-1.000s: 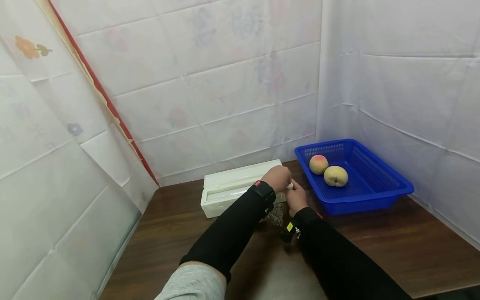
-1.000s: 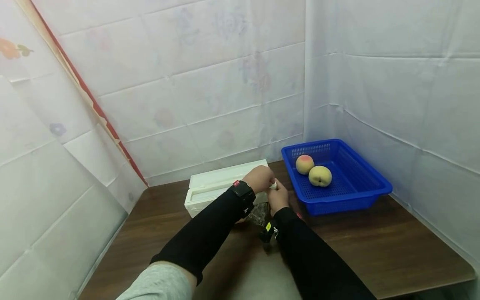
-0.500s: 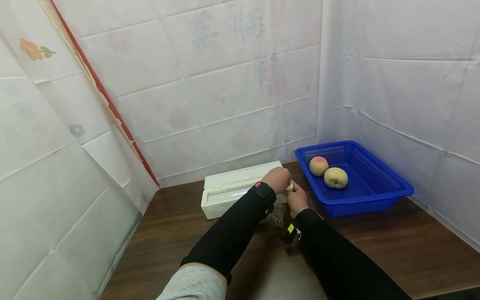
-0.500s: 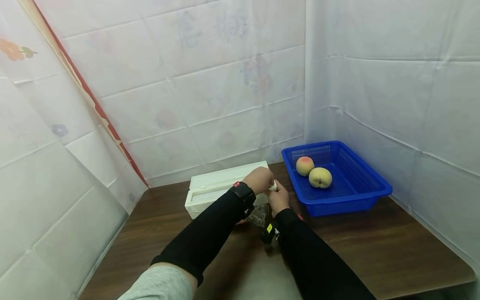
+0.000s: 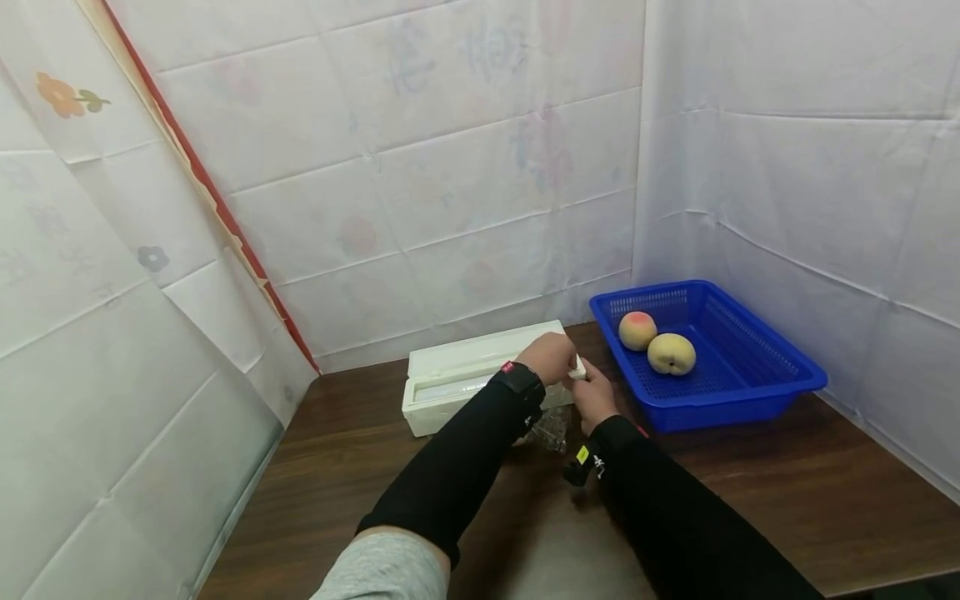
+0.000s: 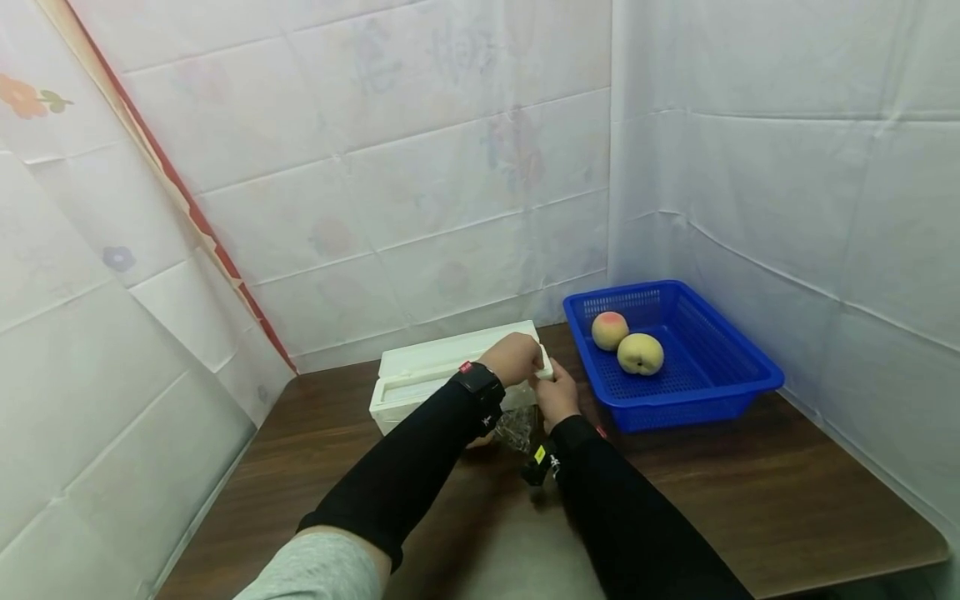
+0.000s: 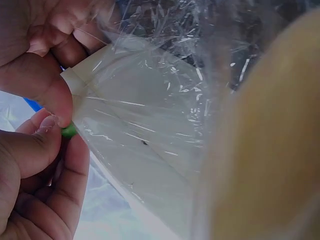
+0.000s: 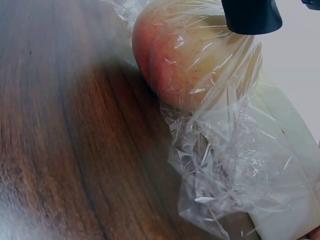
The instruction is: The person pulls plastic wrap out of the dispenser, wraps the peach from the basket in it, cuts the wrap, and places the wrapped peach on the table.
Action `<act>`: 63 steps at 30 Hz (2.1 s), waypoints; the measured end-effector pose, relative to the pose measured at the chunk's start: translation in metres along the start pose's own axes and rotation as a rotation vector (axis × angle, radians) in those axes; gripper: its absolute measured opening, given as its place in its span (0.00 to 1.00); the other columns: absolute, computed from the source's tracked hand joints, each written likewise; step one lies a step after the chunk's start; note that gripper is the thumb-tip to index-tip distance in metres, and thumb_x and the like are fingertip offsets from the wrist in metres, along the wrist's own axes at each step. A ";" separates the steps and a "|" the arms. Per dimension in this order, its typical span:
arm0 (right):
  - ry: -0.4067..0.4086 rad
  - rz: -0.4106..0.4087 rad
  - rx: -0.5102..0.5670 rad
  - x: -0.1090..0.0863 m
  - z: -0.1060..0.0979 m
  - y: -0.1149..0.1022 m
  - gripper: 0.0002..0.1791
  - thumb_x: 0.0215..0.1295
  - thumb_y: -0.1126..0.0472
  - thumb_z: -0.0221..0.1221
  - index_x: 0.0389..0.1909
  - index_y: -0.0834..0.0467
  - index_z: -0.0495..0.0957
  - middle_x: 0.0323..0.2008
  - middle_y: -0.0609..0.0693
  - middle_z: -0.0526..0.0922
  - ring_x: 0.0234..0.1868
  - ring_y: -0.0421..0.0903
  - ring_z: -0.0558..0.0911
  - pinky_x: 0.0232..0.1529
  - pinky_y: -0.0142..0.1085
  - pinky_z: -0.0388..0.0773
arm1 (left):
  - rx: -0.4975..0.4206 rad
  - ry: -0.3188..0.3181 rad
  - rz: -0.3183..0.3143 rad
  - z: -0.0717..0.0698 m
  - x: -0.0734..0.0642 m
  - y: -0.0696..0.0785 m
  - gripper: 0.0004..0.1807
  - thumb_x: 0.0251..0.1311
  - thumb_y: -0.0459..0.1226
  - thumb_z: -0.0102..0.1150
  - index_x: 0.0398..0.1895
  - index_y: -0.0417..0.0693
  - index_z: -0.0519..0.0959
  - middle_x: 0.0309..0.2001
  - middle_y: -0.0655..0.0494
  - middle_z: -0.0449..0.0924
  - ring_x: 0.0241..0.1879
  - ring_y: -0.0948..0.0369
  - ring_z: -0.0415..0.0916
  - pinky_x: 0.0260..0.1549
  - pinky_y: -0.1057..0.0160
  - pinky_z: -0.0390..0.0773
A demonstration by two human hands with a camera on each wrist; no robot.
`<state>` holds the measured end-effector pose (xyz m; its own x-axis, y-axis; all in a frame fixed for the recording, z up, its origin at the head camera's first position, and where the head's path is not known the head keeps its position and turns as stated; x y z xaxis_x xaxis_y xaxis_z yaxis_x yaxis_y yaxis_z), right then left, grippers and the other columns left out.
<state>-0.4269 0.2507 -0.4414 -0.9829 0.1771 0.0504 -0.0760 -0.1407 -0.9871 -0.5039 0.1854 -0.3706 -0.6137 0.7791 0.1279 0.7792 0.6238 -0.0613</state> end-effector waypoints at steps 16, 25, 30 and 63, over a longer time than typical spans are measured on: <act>0.074 0.021 0.010 0.017 -0.005 0.013 0.35 0.81 0.64 0.56 0.84 0.57 0.58 0.83 0.63 0.60 0.83 0.63 0.57 0.82 0.57 0.57 | 0.025 -0.057 -0.064 -0.004 -0.013 -0.005 0.12 0.74 0.30 0.61 0.45 0.53 0.92 0.46 0.59 0.92 0.48 0.60 0.87 0.52 0.63 0.84; 0.085 0.026 0.030 0.016 -0.003 0.013 0.31 0.80 0.64 0.54 0.81 0.54 0.65 0.80 0.61 0.66 0.79 0.62 0.64 0.80 0.57 0.62 | 0.059 -0.036 -0.041 -0.006 -0.016 -0.005 0.12 0.73 0.29 0.61 0.40 0.51 0.93 0.39 0.60 0.91 0.38 0.63 0.84 0.46 0.65 0.82; 0.101 0.034 0.057 0.017 -0.004 0.014 0.36 0.81 0.64 0.54 0.85 0.56 0.55 0.83 0.62 0.58 0.83 0.61 0.59 0.81 0.54 0.61 | 0.059 -0.030 -0.034 -0.006 -0.019 -0.008 0.12 0.73 0.30 0.62 0.34 0.50 0.92 0.31 0.61 0.88 0.29 0.66 0.75 0.39 0.67 0.78; 0.091 0.038 0.037 0.018 -0.004 0.018 0.37 0.81 0.62 0.55 0.85 0.58 0.52 0.84 0.60 0.56 0.83 0.58 0.60 0.82 0.50 0.61 | 0.020 0.003 -0.035 -0.002 -0.035 -0.025 0.18 0.71 0.30 0.61 0.19 0.51 0.80 0.20 0.64 0.65 0.25 0.65 0.57 0.31 0.67 0.64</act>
<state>-0.4448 0.2553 -0.4587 -0.9660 0.2586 -0.0029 -0.0464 -0.1843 -0.9818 -0.5016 0.1420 -0.3718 -0.6402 0.7565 0.1338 0.7544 0.6520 -0.0761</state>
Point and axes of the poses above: each hand's wrist, its own x-axis towards the middle knuckle, its own z-axis out of the palm, y = z × x, the point moved 5 cm from there along x, towards the middle knuckle
